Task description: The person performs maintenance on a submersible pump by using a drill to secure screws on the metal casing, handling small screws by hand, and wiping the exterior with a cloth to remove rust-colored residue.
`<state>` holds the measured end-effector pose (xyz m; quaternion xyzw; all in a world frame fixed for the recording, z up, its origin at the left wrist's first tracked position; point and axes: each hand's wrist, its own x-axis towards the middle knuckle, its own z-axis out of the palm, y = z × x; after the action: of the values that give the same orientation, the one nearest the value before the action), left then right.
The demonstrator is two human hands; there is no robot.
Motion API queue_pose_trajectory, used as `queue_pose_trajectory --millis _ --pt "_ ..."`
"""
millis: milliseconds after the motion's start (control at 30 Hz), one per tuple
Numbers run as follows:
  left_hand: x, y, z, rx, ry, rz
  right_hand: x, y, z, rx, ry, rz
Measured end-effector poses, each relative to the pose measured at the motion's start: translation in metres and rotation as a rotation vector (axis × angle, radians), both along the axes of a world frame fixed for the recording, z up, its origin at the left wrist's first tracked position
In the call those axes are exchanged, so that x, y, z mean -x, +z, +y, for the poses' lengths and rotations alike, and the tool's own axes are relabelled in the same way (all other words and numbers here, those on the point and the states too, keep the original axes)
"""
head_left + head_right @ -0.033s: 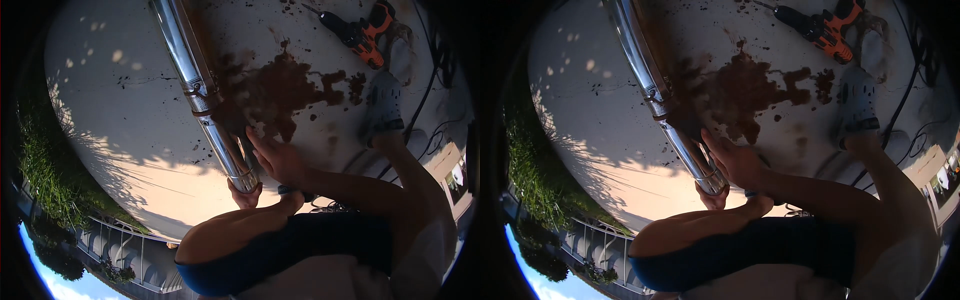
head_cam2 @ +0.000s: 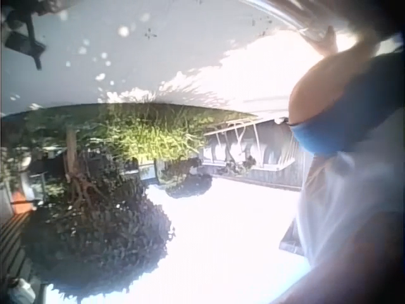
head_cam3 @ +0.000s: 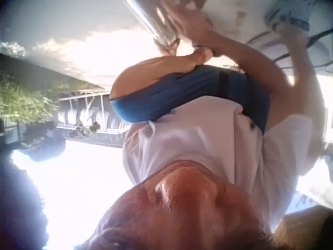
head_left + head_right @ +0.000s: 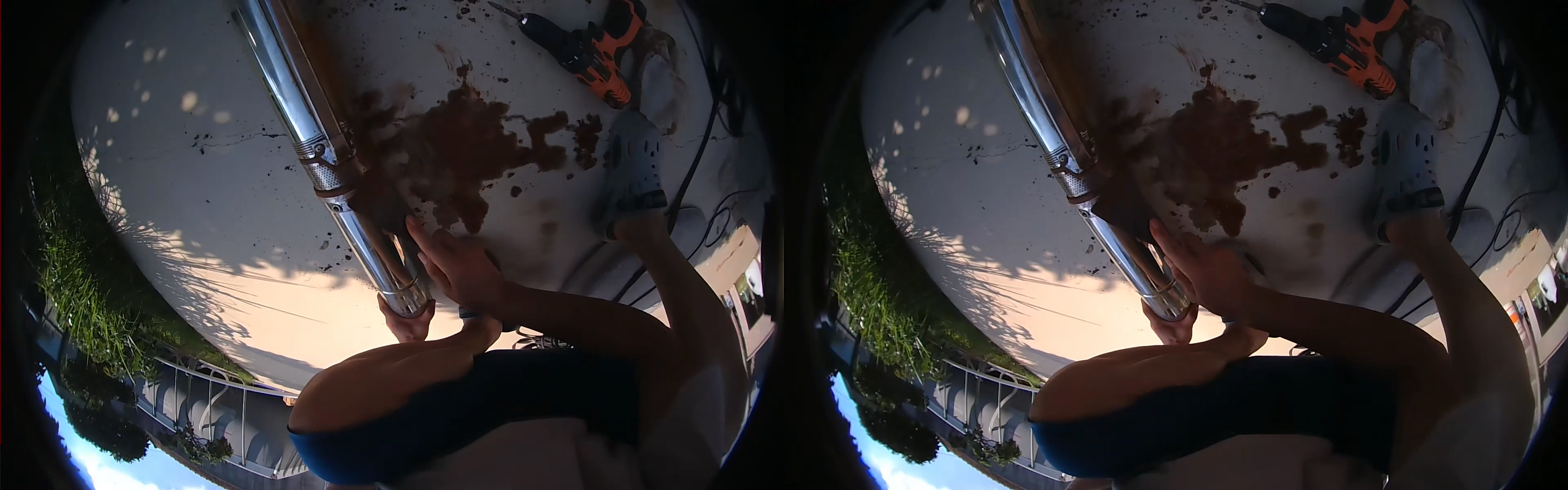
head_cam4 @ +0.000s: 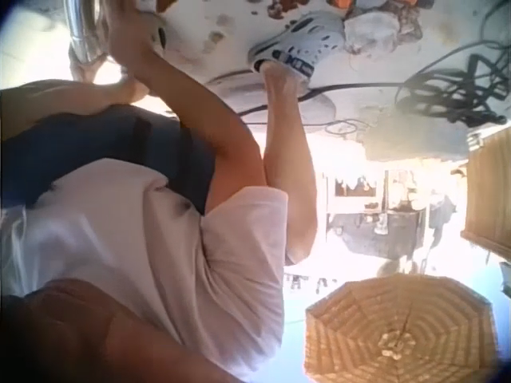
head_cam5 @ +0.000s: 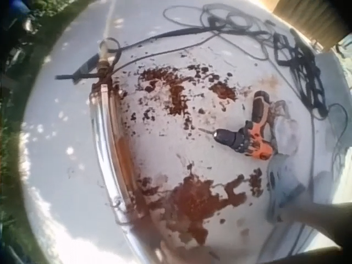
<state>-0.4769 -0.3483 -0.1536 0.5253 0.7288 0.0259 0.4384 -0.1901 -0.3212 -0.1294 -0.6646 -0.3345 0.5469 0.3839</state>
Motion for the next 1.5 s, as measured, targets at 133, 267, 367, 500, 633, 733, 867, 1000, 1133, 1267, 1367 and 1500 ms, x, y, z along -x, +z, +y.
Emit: queue_pose_trajectory --millis 133,267,367,500,633,733,867,1000,1133,1267,1367,1500 --pt "-0.029 0.005 0.006 -0.015 0.010 -0.257 0.009 -0.005 0.021 -0.115 -0.417 -0.123" --pt "-0.054 0.016 0.022 0.148 -0.068 -0.379 0.005 -0.014 0.011 -0.071 -0.337 -0.088" --pt "-0.059 0.014 0.029 0.283 0.233 -0.377 0.002 -0.024 0.017 -0.125 -0.390 -0.188" --pt "-0.045 0.019 0.032 0.192 -0.183 -0.174 -0.006 -0.006 0.028 -0.085 -0.362 -0.143" --pt "-0.041 0.015 0.018 0.121 -0.130 -0.218 -0.022 -0.016 0.028 -0.053 -0.358 -0.125" --pt "0.000 -0.002 0.018 0.197 -0.049 -0.206 -0.016 -0.013 0.018 -0.111 -0.320 -0.081" --pt "-0.007 0.000 0.013 0.160 0.040 -0.199 -0.013 -0.011 0.019 -0.099 -0.353 -0.048" --pt "-0.006 0.000 0.017 0.098 -0.150 -0.131 -0.020 -0.009 0.019 -0.132 -0.349 -0.085" --pt "-0.021 0.003 0.021 0.165 0.009 -0.211 -0.029 -0.022 0.022 -0.119 -0.312 -0.052" --pt "-0.026 0.007 0.023 0.153 -0.126 -0.117 -0.031 -0.049 0.004 -0.254 -0.359 0.000" --pt "-0.025 0.013 0.030 0.109 -0.137 -0.133 -0.036 -0.048 0.023 -0.321 -0.439 -0.036" --pt "-0.039 0.012 0.026 0.156 -0.178 -0.031 -0.052 -0.049 0.025 -0.240 -0.376 0.051"
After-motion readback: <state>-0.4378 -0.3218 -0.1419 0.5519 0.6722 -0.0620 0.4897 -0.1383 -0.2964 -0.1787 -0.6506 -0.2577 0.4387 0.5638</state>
